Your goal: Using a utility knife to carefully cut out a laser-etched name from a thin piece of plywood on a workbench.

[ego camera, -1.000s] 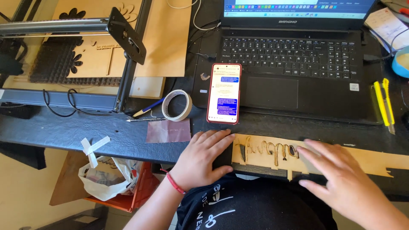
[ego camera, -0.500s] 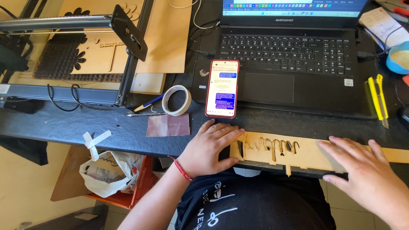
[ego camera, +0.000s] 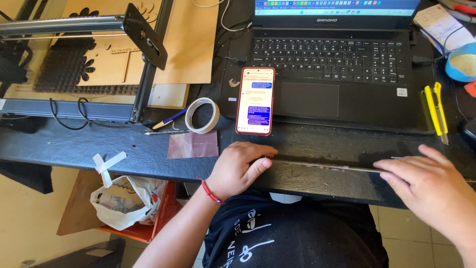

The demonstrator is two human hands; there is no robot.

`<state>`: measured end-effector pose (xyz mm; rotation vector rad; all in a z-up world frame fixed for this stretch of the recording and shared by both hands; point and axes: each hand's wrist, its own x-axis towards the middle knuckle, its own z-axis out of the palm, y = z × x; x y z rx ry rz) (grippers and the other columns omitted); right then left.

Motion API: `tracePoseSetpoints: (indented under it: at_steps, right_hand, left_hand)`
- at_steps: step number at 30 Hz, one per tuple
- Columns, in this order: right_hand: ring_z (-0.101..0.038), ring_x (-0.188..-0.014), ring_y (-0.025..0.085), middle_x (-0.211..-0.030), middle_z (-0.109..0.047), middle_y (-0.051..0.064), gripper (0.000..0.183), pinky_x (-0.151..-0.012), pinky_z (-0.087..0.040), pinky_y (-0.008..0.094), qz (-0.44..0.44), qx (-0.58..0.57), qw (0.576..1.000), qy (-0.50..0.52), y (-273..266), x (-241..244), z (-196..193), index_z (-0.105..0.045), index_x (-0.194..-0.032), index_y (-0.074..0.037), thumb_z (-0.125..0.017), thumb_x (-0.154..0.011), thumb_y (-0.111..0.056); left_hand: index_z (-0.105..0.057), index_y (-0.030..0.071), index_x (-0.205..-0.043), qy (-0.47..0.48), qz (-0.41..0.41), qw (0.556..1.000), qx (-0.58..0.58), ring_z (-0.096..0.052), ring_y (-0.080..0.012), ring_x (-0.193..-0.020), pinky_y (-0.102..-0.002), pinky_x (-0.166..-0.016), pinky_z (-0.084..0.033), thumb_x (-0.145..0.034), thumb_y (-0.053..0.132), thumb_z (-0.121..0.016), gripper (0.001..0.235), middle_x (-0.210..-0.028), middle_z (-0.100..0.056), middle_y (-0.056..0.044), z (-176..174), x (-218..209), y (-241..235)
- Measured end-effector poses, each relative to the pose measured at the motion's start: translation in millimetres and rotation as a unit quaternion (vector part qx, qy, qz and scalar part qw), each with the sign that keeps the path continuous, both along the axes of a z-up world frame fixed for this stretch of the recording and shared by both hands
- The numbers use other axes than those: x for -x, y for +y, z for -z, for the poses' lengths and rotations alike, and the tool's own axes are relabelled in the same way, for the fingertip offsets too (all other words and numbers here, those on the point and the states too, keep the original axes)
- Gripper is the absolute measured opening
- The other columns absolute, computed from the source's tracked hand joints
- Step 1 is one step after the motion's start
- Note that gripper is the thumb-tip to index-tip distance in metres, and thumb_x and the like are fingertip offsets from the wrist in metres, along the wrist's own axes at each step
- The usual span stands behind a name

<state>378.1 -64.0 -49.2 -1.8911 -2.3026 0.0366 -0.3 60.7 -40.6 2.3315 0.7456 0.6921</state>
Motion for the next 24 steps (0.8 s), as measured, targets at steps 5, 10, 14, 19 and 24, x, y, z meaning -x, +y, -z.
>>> tracePoseSetpoints:
  at_steps: [5,10,14,19,24]
  right_hand:
    - [-0.07,-0.102,0.013,-0.103,-0.074,-0.01,0.04,-0.128,-0.031,0.055,0.034,-0.024,0.997,-0.062,13.6,12.9,-13.9,-0.068,-0.116,-0.032,-0.068,-0.077,-0.043]
    - [-0.071,-0.094,0.017,-0.095,-0.077,-0.003,0.043,-0.12,-0.03,0.062,-0.005,0.012,1.0,0.008,35.8,55.8,-33.7,-0.066,-0.121,-0.022,-0.068,-0.08,-0.036]
    - [-0.07,-0.088,0.025,-0.101,-0.075,0.004,0.025,-0.113,-0.036,0.056,-0.035,-0.032,0.998,0.028,45.8,66.4,-18.2,-0.068,-0.11,-0.012,-0.064,-0.091,-0.028]
    - [-0.07,-0.089,0.024,-0.089,-0.071,0.002,0.021,-0.105,-0.04,0.049,-0.004,-0.053,0.997,0.063,48.4,54.8,8.8,-0.07,-0.109,-0.018,-0.061,-0.096,-0.032]
    - [-0.068,-0.081,0.024,-0.082,-0.066,0.001,0.02,-0.091,-0.046,0.043,-0.02,-0.113,0.991,0.07,43.4,55.3,6.1,-0.07,-0.104,-0.017,-0.063,-0.096,-0.034]
  left_hand:
    - [-0.068,0.015,-0.119,-0.02,-0.036,0.99,0.138,-0.07,-0.019,-0.107,-0.032,-0.093,-0.051,-0.091,0.035,-0.066,0.035,-0.115,-0.074,-0.003,16.2,-8.5,2.8]
    - [-0.071,0.013,-0.111,-0.046,-0.066,0.984,0.156,-0.069,-0.011,-0.091,-0.026,-0.081,-0.052,-0.09,0.02,-0.069,0.022,-0.1,-0.076,-0.001,23.1,-13.4,5.6]
    - [-0.072,0.013,-0.11,-0.012,-0.112,0.97,0.215,-0.064,-0.006,-0.079,-0.024,-0.071,-0.05,-0.088,0.021,-0.071,0.024,-0.088,-0.074,0.004,18.1,-17.5,5.5]
    - [-0.073,0.008,-0.113,-0.029,-0.127,0.954,0.269,-0.074,-0.0281,-0.087,-0.04,-0.079,-0.059,-0.084,0.016,-0.074,0.03,-0.088,-0.077,-0.014,9.7,-21.7,0.5]
    - [-0.073,0.003,-0.112,-0.073,-0.11,0.93,0.344,-0.07,-0.0201,-0.084,-0.036,-0.077,-0.058,-0.084,0.011,-0.074,0.029,-0.087,-0.076,-0.014,18.6,-22.0,-0.6]
